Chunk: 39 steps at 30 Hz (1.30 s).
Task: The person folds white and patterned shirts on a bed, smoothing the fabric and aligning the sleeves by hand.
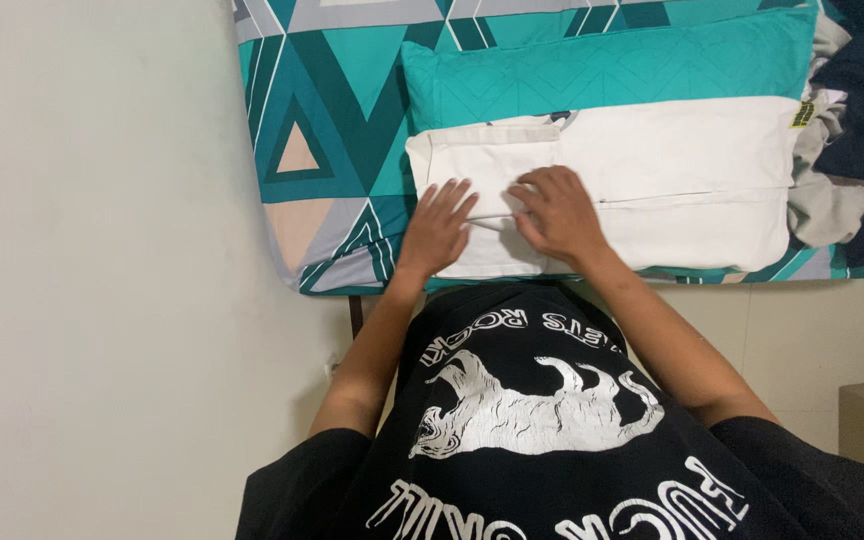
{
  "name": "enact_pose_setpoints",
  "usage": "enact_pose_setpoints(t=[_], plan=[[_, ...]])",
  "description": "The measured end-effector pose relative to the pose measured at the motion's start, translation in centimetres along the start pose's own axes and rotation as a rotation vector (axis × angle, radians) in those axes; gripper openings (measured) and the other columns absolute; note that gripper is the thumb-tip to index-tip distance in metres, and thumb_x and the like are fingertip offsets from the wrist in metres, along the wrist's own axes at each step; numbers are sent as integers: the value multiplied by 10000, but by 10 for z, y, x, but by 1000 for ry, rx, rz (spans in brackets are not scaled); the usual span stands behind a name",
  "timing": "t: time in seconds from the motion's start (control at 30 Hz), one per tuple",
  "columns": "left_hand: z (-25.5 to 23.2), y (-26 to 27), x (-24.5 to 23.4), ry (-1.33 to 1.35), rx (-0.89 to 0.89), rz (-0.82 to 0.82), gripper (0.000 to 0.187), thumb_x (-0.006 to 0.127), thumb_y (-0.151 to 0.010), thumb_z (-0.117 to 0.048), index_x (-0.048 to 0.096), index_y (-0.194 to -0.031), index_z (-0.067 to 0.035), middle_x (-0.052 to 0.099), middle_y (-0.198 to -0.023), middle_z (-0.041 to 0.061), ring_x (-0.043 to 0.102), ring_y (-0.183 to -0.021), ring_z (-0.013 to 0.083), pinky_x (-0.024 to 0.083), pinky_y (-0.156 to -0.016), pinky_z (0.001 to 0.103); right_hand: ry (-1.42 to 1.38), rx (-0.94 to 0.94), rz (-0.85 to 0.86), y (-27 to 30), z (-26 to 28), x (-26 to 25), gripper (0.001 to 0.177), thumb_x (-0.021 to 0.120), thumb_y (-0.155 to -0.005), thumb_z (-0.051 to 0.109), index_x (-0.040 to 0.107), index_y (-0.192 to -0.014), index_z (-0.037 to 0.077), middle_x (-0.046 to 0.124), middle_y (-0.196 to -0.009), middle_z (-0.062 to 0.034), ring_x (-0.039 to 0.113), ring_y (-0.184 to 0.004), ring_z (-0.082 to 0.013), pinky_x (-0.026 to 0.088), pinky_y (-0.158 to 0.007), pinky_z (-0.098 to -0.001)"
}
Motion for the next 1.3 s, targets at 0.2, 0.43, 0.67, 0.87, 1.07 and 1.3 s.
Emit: enact_pose_setpoints(t=[0.2,0.43,0.67,0.87,1.07,1.3], plan=[[-22,-13,15,-33,-83,151,719,594,-1007,-392,307,-1611,-129,298,-1678,103,272,-1548,286,177,-1285,481,291,-71,123,5,5,43,643,516,-1022,469,476,-1523,70,396,-1616,-139,303,-1524,-318,196,-1256,-492],[-23,-17,16,-53,-119,77,438,594,-1017,-269,556,-1448,-194,466,-1587,14,404,-1469,240,248,-1243,483,444,-257,97,30,-32,64,520,560,-993,269,496,-1495,151,423,-1602,-58,361,-1491,-245,252,-1238,-467],[-23,-31,-1,109,-171,-118,377,608,-988,-134,651,-1363,-144,673,-1384,10,584,-1296,281,370,-1157,486,362,-362,96,41,-16,67,577,602,-892,150,547,-1456,45,564,-1480,-104,508,-1335,-250,379,-1143,-412],[-25,-30,-3,180,-200,-133,354,610,-992,-121,662,-1342,-121,673,-1384,41,583,-1303,313,399,-1153,490,287,-182,-9,38,18,28,541,536,-922,221,569,-1384,-58,575,-1393,-184,527,-1303,-323,386,-1133,-459],[-23,-29,-3,198,-206,-120,346,594,-997,-102,663,-1336,-126,663,-1383,50,573,-1310,305,403,-1146,485,213,58,-40,32,-2,41,352,648,-904,150,641,-1228,11,613,-1281,-160,544,-1257,-330,403,-1122,-491],[-15,-21,-4,210,-124,-31,541,544,-900,83,611,-1399,-116,592,-1471,78,533,-1375,285,406,-1180,430,188,32,-12,54,-30,66,423,675,-1004,124,576,-1411,189,563,-1335,-120,507,-1226,-306,403,-985,-492]])
Point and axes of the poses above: each hand's wrist, its own y-axis away from the middle knuckle, its own x-axis out of the palm, z = x × y, the point moved 1 cm from there along -y, towards the middle knuckle
